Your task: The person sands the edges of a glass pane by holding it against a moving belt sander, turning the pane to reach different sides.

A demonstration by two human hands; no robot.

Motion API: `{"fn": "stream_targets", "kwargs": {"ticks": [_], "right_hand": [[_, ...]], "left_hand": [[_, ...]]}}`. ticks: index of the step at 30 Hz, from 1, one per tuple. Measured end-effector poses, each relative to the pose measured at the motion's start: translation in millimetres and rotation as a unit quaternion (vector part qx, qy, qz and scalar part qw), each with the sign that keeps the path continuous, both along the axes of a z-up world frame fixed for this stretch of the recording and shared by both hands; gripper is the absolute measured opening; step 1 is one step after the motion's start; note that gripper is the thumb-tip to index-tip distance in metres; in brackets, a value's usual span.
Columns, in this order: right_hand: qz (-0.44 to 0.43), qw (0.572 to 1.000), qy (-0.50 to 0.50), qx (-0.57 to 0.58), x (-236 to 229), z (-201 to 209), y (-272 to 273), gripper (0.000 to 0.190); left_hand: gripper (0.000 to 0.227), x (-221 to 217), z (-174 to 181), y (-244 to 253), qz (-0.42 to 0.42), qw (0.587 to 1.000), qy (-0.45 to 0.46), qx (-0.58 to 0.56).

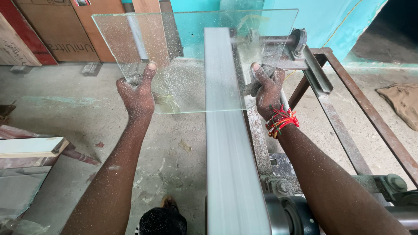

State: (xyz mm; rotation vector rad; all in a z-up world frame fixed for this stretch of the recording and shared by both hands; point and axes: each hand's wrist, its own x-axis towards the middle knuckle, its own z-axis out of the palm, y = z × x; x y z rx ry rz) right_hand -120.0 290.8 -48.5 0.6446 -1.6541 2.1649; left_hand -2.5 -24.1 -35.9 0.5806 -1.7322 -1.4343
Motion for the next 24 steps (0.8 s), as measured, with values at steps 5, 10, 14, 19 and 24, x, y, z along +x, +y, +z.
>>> {"fn": "stream_targets", "kwargs": {"ticks": [5,10,14,19,24], "right_hand": [[0.027,0.988,-0.150,-0.040,8,8,-5,0.069],[0.015,0.998,-0.056,-0.023,3,4,-6,0.066],[0.026,0.993,-0.102,-0.044,0,4,-7,0.065],[0.011,0.987,-0.157,0.016,8,19,-12,0.060],[0.015,0.986,-0.163,0.038,7,25,-16,0.058]], "left_hand": [[0.075,3,0,-1,0.005,1.000,-0.004,-0.005],[0.078,3,1,-5,0.017,0.999,-0.019,-0.031],[0.081,3,4,-7,0.031,0.996,-0.052,-0.065],[0.084,5,18,-4,0.022,0.998,-0.051,-0.040],[0.088,9,27,-1,0.023,0.996,-0.078,-0.023]]}}
